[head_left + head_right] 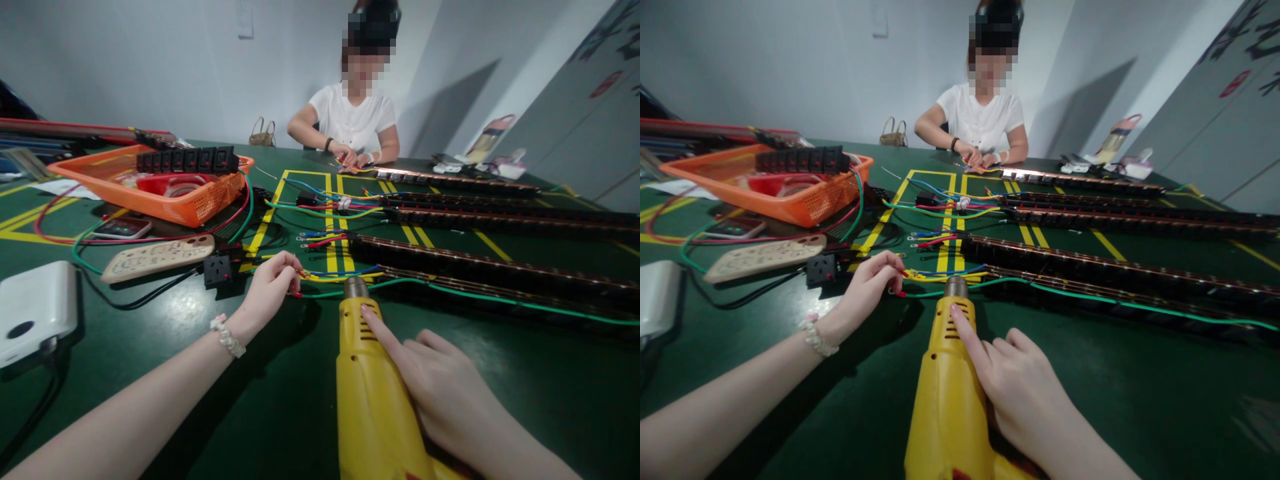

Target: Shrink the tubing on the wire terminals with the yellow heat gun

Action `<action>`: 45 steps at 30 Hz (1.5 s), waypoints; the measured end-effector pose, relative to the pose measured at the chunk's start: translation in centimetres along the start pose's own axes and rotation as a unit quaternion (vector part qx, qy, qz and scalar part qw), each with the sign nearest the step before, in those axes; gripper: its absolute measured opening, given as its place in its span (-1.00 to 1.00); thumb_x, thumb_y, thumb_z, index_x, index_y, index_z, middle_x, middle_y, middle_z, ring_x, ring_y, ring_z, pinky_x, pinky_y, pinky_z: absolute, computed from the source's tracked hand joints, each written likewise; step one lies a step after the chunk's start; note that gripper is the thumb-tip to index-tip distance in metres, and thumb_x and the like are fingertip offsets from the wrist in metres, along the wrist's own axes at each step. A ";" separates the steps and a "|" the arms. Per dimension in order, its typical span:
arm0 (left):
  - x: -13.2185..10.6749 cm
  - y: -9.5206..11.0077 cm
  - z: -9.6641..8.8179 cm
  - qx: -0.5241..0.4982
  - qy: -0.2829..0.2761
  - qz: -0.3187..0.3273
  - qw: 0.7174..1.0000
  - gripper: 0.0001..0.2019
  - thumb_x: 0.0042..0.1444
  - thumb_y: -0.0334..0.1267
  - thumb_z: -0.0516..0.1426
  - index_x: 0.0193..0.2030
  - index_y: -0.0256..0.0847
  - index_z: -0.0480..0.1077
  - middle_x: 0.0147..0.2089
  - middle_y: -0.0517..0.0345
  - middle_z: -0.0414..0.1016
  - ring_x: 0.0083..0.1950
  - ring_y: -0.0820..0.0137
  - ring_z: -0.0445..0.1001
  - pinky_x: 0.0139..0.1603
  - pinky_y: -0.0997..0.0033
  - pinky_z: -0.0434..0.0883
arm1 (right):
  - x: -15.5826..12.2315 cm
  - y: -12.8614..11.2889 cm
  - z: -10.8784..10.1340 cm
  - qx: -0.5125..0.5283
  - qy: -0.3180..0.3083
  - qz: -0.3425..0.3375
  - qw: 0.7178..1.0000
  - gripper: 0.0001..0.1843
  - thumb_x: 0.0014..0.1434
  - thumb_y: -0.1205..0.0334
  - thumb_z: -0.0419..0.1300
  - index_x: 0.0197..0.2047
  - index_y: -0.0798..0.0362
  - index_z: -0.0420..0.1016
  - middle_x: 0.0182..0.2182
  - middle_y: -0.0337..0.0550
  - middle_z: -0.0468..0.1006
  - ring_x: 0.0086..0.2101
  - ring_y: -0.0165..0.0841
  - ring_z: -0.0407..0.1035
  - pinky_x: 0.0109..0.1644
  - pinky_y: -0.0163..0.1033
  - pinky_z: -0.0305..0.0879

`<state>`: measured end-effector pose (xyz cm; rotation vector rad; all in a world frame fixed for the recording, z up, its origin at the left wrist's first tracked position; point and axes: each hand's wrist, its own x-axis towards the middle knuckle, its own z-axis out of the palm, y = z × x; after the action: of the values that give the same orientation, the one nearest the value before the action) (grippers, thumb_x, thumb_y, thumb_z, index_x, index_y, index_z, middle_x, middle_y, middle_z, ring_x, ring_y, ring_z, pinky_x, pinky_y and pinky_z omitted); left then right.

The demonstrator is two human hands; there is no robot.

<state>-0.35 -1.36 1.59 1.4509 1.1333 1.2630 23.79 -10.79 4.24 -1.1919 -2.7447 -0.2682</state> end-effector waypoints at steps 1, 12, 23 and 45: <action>0.0 0.1 0.0 -0.001 0.001 -0.002 1.000 -0.89 -0.03 -0.45 -0.04 -0.42 -0.23 0.27 -0.62 0.30 0.32 -0.56 0.53 0.29 -0.49 0.56 0.22 | 0.2 -0.2 0.0 -0.001 -0.004 -0.005 1.000 -0.07 -0.07 0.55 -0.04 0.36 0.27 -0.33 -0.53 -0.24 0.46 -0.55 -0.32 0.24 -0.35 -0.21 0.09; -0.1 0.1 0.1 -0.005 0.005 0.007 1.000 -0.89 -0.03 -0.45 -0.04 -0.41 -0.23 0.27 -0.62 0.31 0.30 -0.57 0.53 0.28 -0.50 0.57 0.23 | 3.2 -2.5 0.1 0.000 -0.020 -0.040 0.999 -0.11 -0.08 0.49 0.06 0.32 0.32 -0.21 -0.48 -0.24 0.50 -0.50 -0.31 0.29 -0.28 -0.17 -0.03; -0.4 0.4 0.0 0.021 0.012 0.055 0.998 -0.92 0.03 -0.42 0.03 -0.37 -0.25 0.33 -0.47 0.27 0.34 -0.47 0.55 0.28 -0.47 0.58 0.21 | 3.2 -2.6 -0.1 -0.005 0.015 -0.051 0.999 -0.21 -0.02 0.50 0.02 0.30 0.34 -0.10 -0.50 -0.24 0.46 -0.51 -0.31 0.25 -0.30 -0.17 -0.07; -0.1 0.0 0.1 -0.014 -0.004 0.002 1.000 -0.97 0.11 -0.34 0.02 -0.30 -0.21 0.26 -0.65 0.36 0.23 -0.61 0.56 0.23 -0.56 0.60 0.20 | 3.1 -2.6 -0.3 0.048 0.008 -0.031 0.998 -0.23 -0.06 0.51 0.07 0.25 0.22 0.01 -0.39 -0.22 0.51 -0.46 -0.33 0.32 -0.27 -0.17 -0.03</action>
<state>-0.23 -1.50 1.57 1.4370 1.1030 1.2694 19.76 -10.40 4.85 -1.0789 -2.7499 -0.1481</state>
